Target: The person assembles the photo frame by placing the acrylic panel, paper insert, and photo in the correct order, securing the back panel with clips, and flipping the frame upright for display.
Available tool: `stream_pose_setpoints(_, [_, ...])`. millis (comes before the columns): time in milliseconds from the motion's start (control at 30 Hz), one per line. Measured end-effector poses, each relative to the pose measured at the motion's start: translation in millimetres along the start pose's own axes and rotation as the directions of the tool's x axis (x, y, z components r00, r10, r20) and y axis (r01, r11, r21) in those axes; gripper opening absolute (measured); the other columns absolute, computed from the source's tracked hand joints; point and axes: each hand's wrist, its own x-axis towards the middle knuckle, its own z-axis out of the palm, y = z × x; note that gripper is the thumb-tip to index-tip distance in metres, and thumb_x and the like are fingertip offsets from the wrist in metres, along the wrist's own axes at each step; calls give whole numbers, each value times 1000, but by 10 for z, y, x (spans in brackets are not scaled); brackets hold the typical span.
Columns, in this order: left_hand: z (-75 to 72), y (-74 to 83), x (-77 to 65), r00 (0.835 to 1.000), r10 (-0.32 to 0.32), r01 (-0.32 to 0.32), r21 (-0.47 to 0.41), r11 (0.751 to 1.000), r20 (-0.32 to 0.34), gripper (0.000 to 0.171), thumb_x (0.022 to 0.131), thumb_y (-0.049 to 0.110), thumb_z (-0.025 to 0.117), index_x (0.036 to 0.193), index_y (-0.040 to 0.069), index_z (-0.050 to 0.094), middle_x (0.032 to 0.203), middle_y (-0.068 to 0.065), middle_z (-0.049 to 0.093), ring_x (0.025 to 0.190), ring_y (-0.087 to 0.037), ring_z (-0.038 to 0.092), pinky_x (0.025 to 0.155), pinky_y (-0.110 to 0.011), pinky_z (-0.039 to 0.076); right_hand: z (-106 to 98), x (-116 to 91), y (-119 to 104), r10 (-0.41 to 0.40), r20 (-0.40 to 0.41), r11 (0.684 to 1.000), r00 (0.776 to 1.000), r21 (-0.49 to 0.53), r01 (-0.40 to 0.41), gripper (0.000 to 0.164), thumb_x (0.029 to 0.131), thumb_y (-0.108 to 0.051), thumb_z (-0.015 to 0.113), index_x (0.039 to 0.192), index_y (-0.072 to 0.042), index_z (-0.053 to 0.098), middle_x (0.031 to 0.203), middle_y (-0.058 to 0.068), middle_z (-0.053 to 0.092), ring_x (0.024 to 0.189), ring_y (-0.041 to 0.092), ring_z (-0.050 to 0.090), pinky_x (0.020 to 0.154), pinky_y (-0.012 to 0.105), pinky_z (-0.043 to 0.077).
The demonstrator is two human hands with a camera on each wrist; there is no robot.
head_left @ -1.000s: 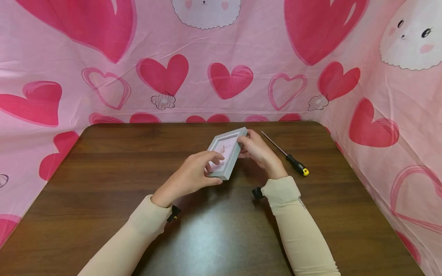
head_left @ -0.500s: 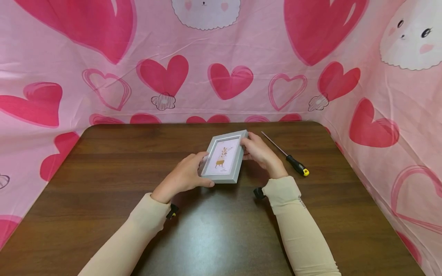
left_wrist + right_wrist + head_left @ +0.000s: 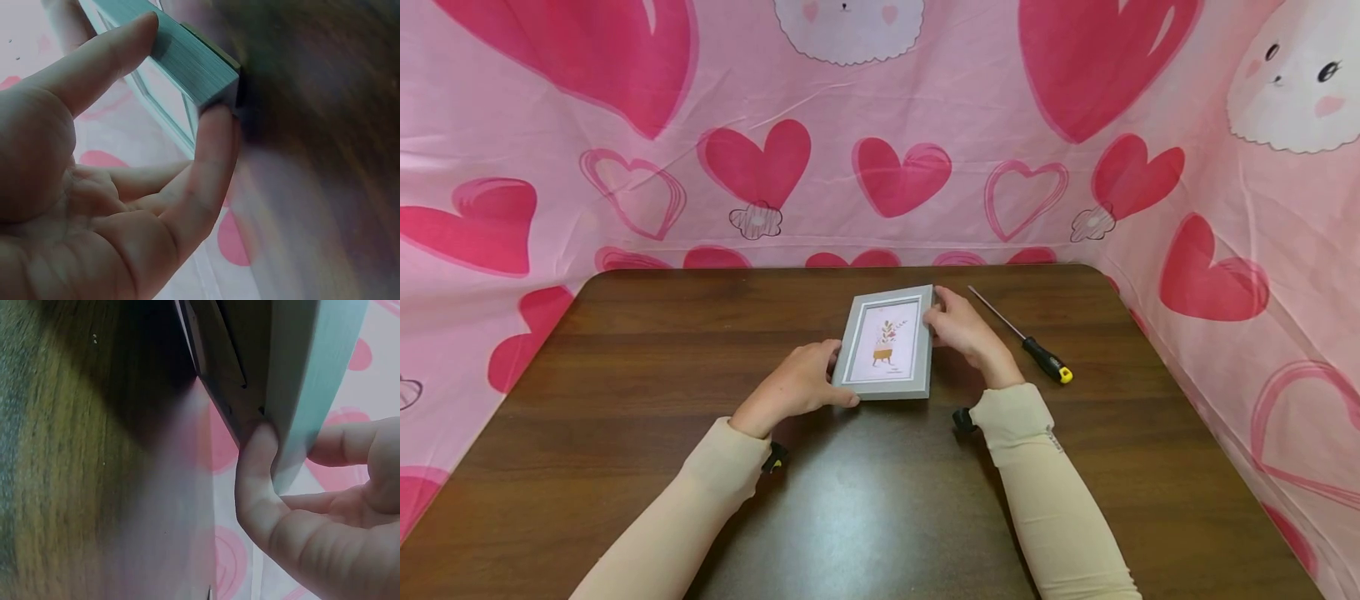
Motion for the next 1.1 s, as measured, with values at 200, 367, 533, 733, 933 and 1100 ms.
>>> stream_pose_setpoints(200, [7, -12, 19, 1000, 5, -5, 15, 1000, 10, 75, 70, 26, 86, 130, 1, 48, 104, -6, 63, 90, -20, 55, 81, -36, 47, 7, 10, 28, -29, 1, 997, 1000, -72, 29, 62, 95, -9, 51, 148, 0, 20, 122, 19, 49, 102, 28, 53, 84, 42, 53])
stream_pose_setpoints(367, [23, -19, 25, 1000, -20, 20, 11, 1000, 9, 77, 70, 24, 87, 132, 1, 46, 104, -6, 63, 86, -18, 55, 80, -34, 48, 8, 45, 73, -50, 2, 991, 999, -125, 50, 59, 94, -7, 53, 146, 0, 27, 123, 18, 51, 102, 27, 54, 86, 42, 52])
stream_pose_setpoints(533, [25, -24, 28, 1000, -29, 29, 15, 999, 4, 81, 70, 25, 87, 134, 0, 44, 106, -7, 62, 88, -18, 55, 82, -35, 48, 8, 61, 99, -78, -1, 975, 997, -209, 76, 56, 94, -8, 54, 145, -1, 32, 127, 16, 51, 105, 26, 52, 87, 41, 51])
stream_pose_setpoints(733, [28, -13, 28, 1000, -21, 21, 27, 999, -5, 81, 70, 25, 86, 134, 0, 44, 110, -10, 61, 92, -20, 55, 87, -38, 46, 9, 69, 132, -129, -17, 946, 992, -304, 118, 52, 93, -8, 55, 141, 1, 37, 128, 16, 53, 108, 25, 50, 92, 41, 47])
stream_pose_setpoints(933, [44, -15, 43, 1000, -20, 20, 10, 1000, -2, 82, 70, 21, 86, 136, 1, 42, 111, -11, 60, 75, -11, 59, 85, -36, 48, 12, 77, 157, -132, -7, 932, 991, -343, 122, 53, 93, -6, 54, 142, 3, 36, 135, 18, 49, 116, 24, 47, 98, 42, 43])
stream_pose_setpoints(1100, [53, -18, 41, 1000, -20, 20, 11, 1000, -3, 83, 71, 20, 86, 137, 0, 41, 114, -13, 59, 73, -10, 59, 86, -37, 48, 20, 72, 157, -122, 3, 913, 993, -391, 113, 53, 93, -6, 55, 142, 3, 36, 139, 18, 45, 123, 24, 43, 105, 44, 36])
